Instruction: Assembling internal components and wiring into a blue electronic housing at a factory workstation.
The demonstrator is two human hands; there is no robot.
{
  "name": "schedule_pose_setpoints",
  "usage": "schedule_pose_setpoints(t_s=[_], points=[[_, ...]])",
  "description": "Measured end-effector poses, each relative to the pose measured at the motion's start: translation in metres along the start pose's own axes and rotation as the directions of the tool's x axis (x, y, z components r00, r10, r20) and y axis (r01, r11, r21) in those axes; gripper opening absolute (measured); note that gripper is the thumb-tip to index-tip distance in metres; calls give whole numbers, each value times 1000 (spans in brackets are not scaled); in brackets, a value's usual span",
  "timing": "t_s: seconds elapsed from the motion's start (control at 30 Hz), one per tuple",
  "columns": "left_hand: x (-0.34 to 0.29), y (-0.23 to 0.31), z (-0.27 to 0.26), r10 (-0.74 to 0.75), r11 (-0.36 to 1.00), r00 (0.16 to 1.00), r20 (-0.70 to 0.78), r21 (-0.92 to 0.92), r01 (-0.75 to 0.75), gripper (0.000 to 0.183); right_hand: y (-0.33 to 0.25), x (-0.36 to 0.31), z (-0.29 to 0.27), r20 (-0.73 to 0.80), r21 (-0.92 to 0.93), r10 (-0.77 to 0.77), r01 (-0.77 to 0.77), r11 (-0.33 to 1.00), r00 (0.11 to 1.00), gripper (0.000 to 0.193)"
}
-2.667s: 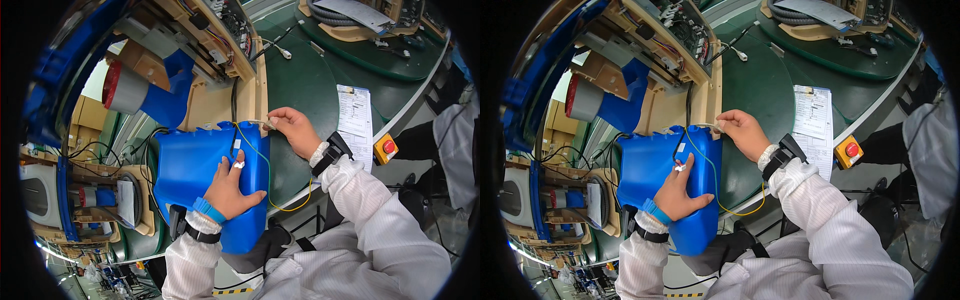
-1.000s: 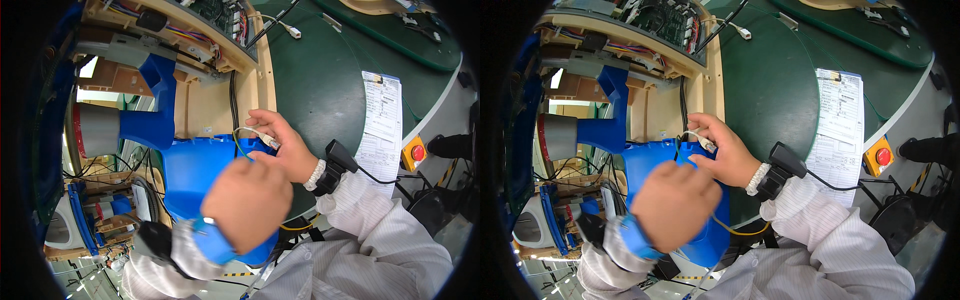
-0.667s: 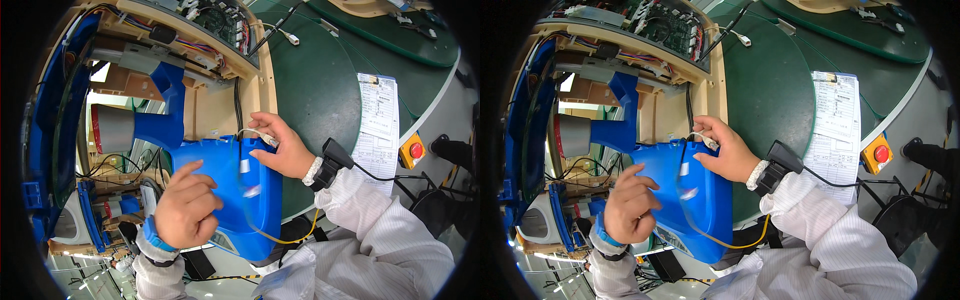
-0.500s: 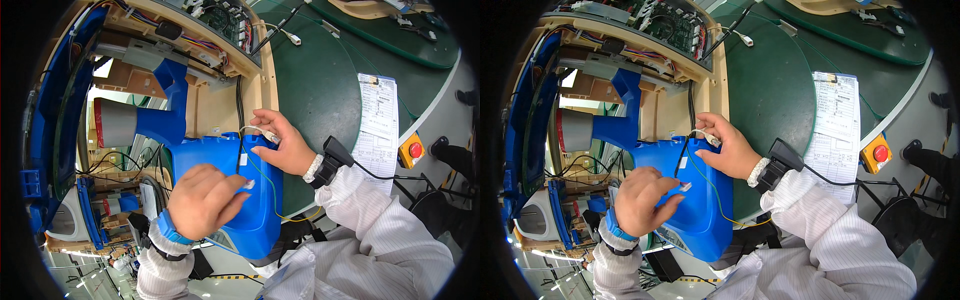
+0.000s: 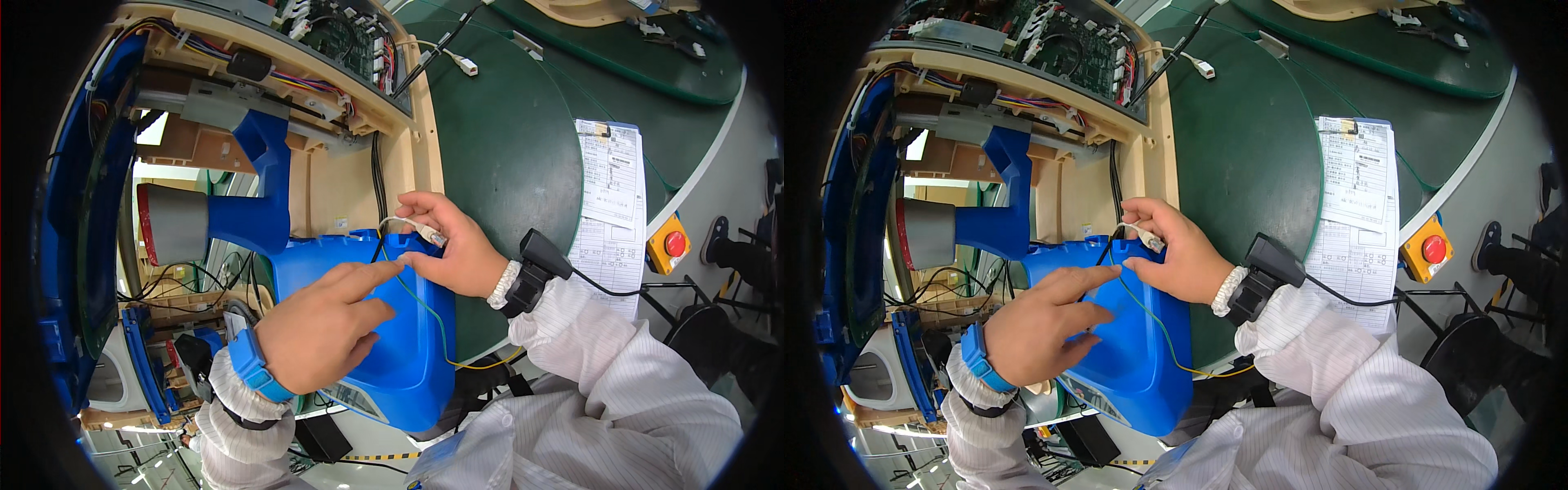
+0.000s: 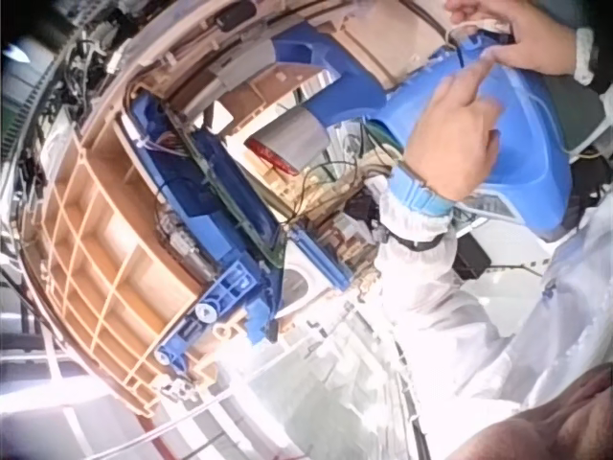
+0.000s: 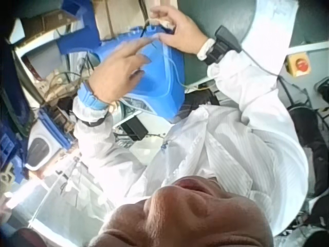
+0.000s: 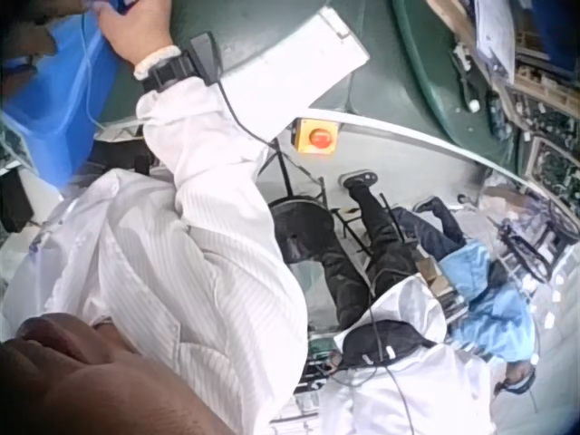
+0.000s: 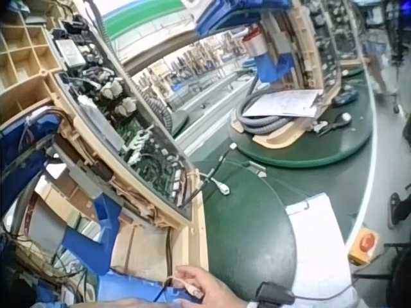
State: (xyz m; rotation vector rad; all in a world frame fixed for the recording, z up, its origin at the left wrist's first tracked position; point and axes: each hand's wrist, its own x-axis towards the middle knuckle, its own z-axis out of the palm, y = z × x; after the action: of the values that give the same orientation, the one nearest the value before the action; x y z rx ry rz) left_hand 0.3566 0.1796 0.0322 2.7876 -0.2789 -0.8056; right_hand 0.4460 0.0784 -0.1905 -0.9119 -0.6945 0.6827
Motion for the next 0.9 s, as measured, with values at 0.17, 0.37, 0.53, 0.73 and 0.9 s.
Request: schedule_pose_setpoints(t_s=[0.17,0.37,0.53,0.73,0.9], points=[[5,-21,-3,-29,986,941,-337,-163,-28,21,2,2,6,-40,-2,-28,28,1000,999,66],[63,-74,22,-356,744,650,-672,-625,-238,29,-2,1,2,-53,-142,-97,89,986,994,56],[80,-83,25,-396,681,606,-690,-663,-311,36,-1,3,4,-42,-75,-76,72,995,996,49],[88,-85,31,-503,563,537,-677,-728,-391,39,-3,3,2,-34,-177,-141,133,975,989,44],[97,-94,43,-535,621,320,-781,-621,-478,42,0,5,3,-28,-179,-168,160,971,985,41]])
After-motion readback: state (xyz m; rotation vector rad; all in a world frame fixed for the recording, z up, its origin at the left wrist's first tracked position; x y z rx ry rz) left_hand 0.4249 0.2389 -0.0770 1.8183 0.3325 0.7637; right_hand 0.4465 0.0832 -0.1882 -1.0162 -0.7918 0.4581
